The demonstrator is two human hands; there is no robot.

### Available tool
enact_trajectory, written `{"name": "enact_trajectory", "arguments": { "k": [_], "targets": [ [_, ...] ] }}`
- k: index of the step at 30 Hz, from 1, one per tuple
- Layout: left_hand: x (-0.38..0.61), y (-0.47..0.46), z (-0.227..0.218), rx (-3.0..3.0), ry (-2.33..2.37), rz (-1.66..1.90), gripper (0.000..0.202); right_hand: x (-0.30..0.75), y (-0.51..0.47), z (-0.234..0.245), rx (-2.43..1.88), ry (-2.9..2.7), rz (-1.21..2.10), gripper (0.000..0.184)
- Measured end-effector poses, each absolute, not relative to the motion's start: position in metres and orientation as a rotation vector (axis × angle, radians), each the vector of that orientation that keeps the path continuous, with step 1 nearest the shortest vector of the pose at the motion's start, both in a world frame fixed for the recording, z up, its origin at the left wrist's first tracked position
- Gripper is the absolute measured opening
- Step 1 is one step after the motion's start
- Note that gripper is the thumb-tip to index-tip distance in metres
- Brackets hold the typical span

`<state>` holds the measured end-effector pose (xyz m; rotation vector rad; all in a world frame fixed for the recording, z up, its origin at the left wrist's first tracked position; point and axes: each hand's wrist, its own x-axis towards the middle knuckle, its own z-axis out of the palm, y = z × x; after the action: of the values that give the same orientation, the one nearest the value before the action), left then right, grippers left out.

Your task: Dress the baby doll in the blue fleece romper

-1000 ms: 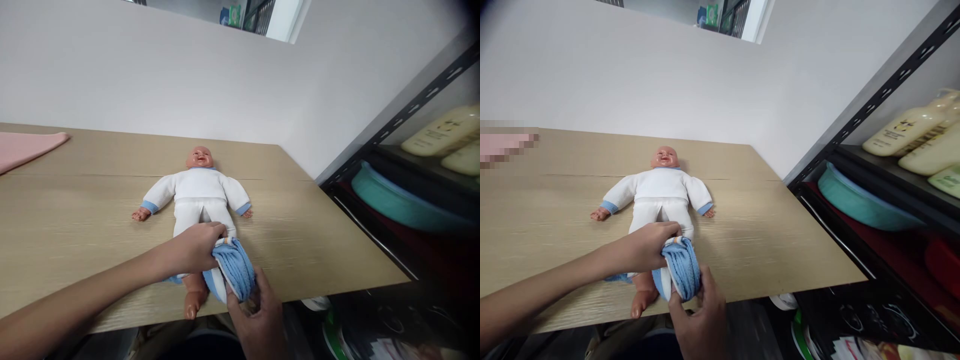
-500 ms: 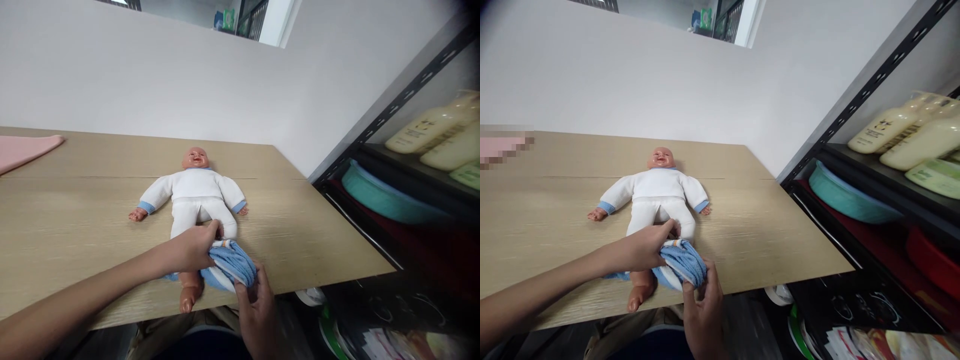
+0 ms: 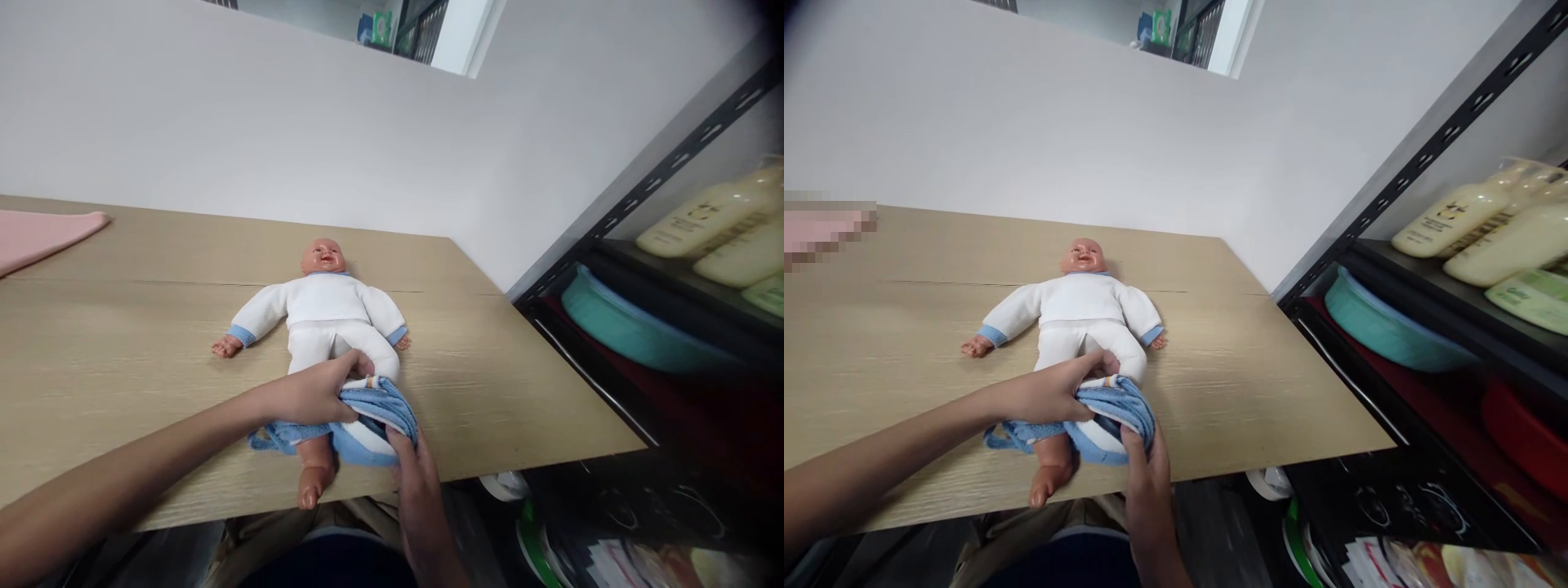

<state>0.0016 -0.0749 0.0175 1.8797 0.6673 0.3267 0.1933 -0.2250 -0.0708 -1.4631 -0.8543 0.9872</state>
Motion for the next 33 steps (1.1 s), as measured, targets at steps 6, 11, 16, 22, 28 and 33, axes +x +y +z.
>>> {"name": "enact_trajectory", "arguments": {
  "k": [6, 11, 16, 22, 28, 33],
  "targets": [
    [-0.002, -0.075, 0.025, 1.87, 0.611, 0.26, 0.075, 0.19, -0.217, -0.087, -1.46, -0.871, 0.903, 0.058],
    [-0.001, -0.075, 0.023, 1.86, 0.564, 0.249, 0.079, 0.195, -0.224, -0.103, -1.585, -0.886, 0.763, 0.072],
    [0.0, -0.075, 0.024, 1.832, 0.582, 0.31, 0.071, 0.201, -0.224, -0.09, -1.557, -0.958, 0.814, 0.068],
    [-0.002, -0.071, 0.031, 1.944, 0.703, 0.315, 0.047, 0.193, -0.211, -0.066, -1.376, -0.967, 0.725, 0.043],
    [-0.002, -0.071, 0.027, 1.974, 0.749, 0.33, 0.048, 0.207, -0.195, -0.053, -1.315, -1.049, 0.797, 0.033],
    [-0.001, -0.069, 0.025, 1.967, 0.748, 0.343, 0.049, 0.211, -0.189, -0.046, -1.258, -0.968, 0.973, 0.041]
  ]
}}
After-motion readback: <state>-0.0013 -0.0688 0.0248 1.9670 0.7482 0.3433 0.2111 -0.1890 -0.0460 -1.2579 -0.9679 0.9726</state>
